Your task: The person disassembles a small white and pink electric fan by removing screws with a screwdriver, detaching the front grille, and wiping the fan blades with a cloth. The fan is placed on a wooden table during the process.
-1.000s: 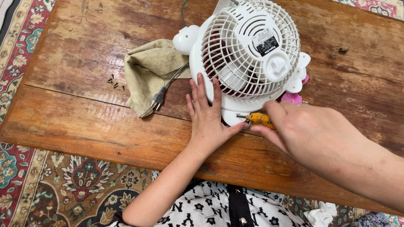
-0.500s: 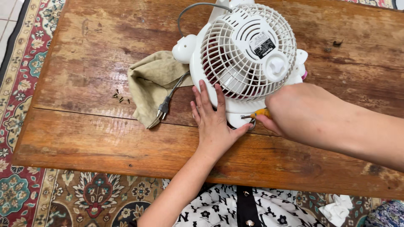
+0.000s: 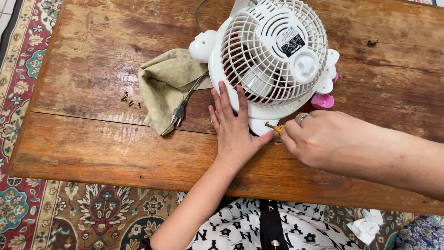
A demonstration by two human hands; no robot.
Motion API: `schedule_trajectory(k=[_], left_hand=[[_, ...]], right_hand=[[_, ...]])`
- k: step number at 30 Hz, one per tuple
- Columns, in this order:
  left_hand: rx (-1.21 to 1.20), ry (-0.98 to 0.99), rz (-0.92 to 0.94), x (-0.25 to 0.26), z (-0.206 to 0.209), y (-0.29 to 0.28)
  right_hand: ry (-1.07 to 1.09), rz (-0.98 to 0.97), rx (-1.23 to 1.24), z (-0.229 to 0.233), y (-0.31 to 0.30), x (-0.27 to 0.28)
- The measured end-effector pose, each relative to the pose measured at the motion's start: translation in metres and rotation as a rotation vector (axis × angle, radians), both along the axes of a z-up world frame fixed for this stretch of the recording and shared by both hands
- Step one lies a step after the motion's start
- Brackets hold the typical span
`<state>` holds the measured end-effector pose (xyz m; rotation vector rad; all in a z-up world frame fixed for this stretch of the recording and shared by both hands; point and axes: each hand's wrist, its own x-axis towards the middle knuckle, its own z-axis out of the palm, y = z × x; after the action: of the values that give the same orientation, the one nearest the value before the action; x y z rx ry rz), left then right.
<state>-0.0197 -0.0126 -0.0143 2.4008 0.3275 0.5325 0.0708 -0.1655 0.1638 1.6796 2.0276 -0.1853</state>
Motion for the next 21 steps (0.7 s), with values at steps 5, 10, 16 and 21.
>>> schedule_trajectory(k=[5, 10, 16, 21], left_hand=[[-0.007, 0.009, -0.001, 0.0, 0.001, -0.001], [-0.005, 0.005, -0.001, 0.0, 0.001, 0.0], [-0.009, 0.01, -0.002, 0.0, 0.002, 0.0], [-0.011, 0.011, -0.001, 0.0, 0.003, -0.001]], right_hand=[[0.016, 0.023, -0.012, 0.008, 0.018, -0.001], [0.061, -0.038, -0.092, 0.012, 0.021, -0.001], [0.185, -0.056, 0.018, 0.005, 0.013, 0.014], [0.32, -0.267, 0.138, 0.019, 0.02, 0.021]])
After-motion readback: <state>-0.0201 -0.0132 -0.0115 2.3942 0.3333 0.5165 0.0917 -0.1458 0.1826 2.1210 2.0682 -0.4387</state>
